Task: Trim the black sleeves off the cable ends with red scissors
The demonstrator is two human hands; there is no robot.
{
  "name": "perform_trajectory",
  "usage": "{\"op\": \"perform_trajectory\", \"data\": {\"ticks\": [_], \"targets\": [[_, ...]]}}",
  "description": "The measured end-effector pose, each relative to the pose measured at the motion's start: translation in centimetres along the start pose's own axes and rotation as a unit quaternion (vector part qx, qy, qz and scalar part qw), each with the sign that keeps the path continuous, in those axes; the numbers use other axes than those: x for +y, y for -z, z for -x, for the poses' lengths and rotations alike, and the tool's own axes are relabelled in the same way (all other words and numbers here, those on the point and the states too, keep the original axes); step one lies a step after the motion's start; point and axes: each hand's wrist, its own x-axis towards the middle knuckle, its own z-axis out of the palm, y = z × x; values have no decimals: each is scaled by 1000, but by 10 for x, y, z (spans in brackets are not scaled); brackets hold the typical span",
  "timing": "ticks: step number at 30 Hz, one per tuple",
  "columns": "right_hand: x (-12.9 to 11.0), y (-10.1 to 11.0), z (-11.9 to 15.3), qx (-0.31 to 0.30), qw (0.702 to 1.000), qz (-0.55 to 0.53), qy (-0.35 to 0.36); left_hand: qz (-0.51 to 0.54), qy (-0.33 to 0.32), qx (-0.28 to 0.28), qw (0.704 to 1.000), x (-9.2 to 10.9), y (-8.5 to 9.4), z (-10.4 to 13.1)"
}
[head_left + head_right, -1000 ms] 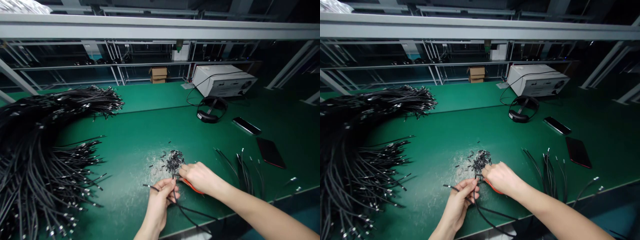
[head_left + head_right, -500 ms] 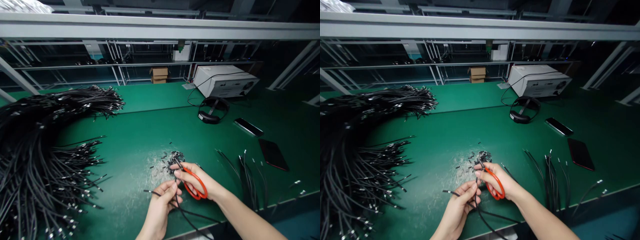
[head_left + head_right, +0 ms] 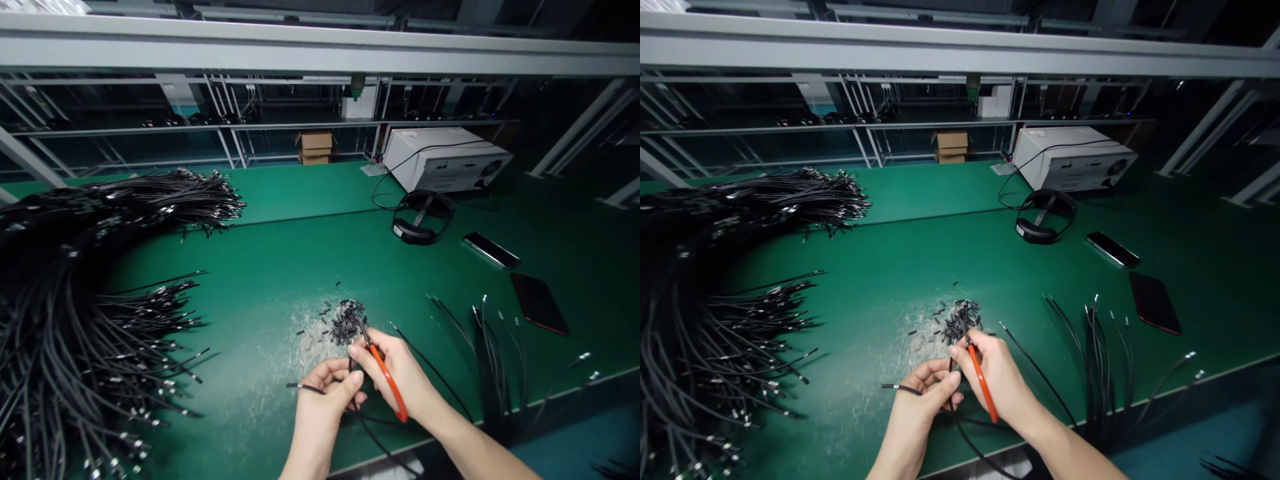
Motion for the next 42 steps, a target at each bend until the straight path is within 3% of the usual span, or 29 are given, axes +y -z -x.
{"op": "perform_trajectory", "data": {"ticks": [4,15,18,21,23,26,31,36,42], "targets": [[-5,5,0,-53,997,26,39,-18,-14,7,1000,-3,2,0],[-14,16,-6,-117,993,-22,-25,-7,-7,-12,1000,-4,3,3],[-13,15,-6,-119,993,-4,-25,-13,-10,-4,1000,-4,2,1],[-11,12,-6,-69,992,100,35,-32,-36,41,998,-5,1,-3],[-9,9,-5,-20,976,199,91,-46,-61,56,996,-5,2,-6],[-7,6,-4,13,934,329,141,-31,-49,25,998,-6,3,-8],[0,15,-6,-45,884,418,204,62,52,-25,996,-4,5,-6],[7,28,-3,-32,835,513,194,113,97,-27,988,0,8,-5],[13,26,0,-60,785,573,228,132,130,-23,982,-1,5,-5]]}}
